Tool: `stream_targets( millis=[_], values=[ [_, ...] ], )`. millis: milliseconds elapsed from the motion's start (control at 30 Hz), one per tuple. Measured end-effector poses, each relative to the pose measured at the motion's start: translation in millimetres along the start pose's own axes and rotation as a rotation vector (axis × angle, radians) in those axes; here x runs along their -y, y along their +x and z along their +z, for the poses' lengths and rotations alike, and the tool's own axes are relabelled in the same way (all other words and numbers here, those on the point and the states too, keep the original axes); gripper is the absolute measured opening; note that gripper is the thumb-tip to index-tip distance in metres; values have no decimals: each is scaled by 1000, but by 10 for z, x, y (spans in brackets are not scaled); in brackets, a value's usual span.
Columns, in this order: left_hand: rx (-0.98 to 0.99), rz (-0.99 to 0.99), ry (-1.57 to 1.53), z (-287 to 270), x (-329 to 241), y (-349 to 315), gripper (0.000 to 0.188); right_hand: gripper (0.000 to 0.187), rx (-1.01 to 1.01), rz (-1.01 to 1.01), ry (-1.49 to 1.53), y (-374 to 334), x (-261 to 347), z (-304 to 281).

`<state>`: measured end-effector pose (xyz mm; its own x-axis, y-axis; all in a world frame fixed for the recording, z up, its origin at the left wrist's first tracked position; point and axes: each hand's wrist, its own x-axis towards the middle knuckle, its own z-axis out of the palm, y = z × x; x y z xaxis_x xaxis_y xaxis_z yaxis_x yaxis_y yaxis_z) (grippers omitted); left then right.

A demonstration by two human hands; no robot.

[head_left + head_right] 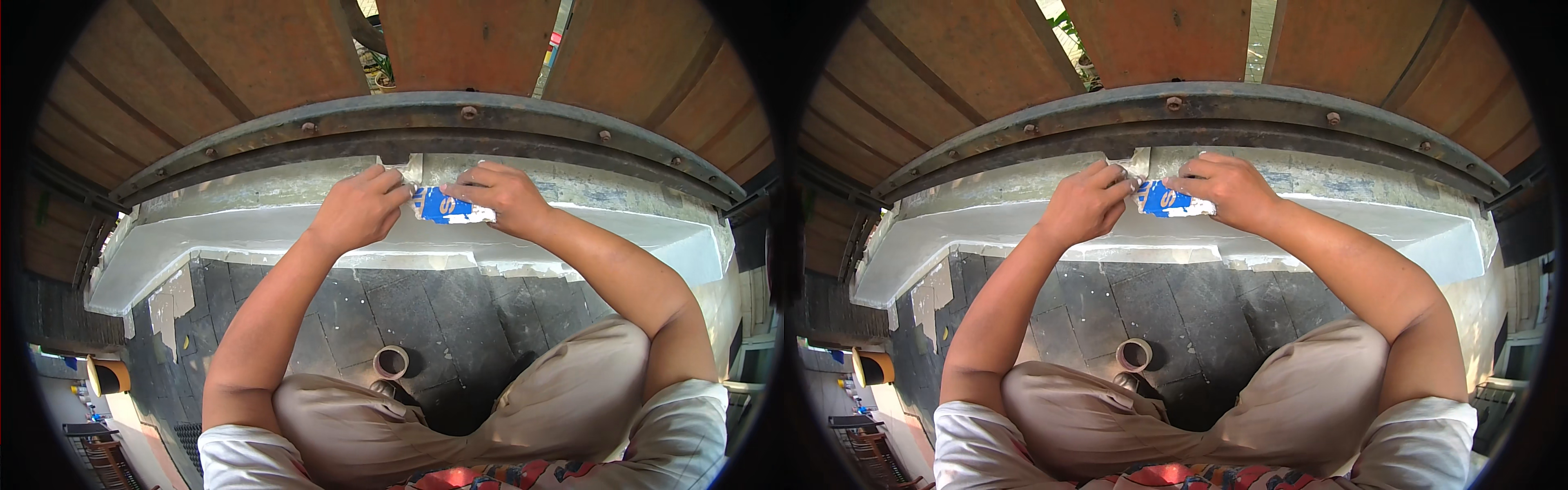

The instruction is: The person is applying masking tape to the ledge of a wooden and metal gate, likely to prepare it for painting.

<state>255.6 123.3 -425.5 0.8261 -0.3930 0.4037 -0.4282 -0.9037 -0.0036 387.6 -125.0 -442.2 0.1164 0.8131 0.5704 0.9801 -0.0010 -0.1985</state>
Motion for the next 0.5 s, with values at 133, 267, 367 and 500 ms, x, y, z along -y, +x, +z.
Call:
stream_targets(
  millis=[133,267,367,500],
  values=[
    [38,-5,14,-7,-14,16,13,68,129,24,0,-73,9,-261],
    [-117,-103,28,137,-84,128,9,68,143,85,46,-172,-62,-445],
    [-153,-188,68,196,-106,184,12,63,105,141,72,-214,-48,-462],
    [-108,-152,78,112,-111,261,13,60,89,148,119,-268,-54,-467]
  ],
)
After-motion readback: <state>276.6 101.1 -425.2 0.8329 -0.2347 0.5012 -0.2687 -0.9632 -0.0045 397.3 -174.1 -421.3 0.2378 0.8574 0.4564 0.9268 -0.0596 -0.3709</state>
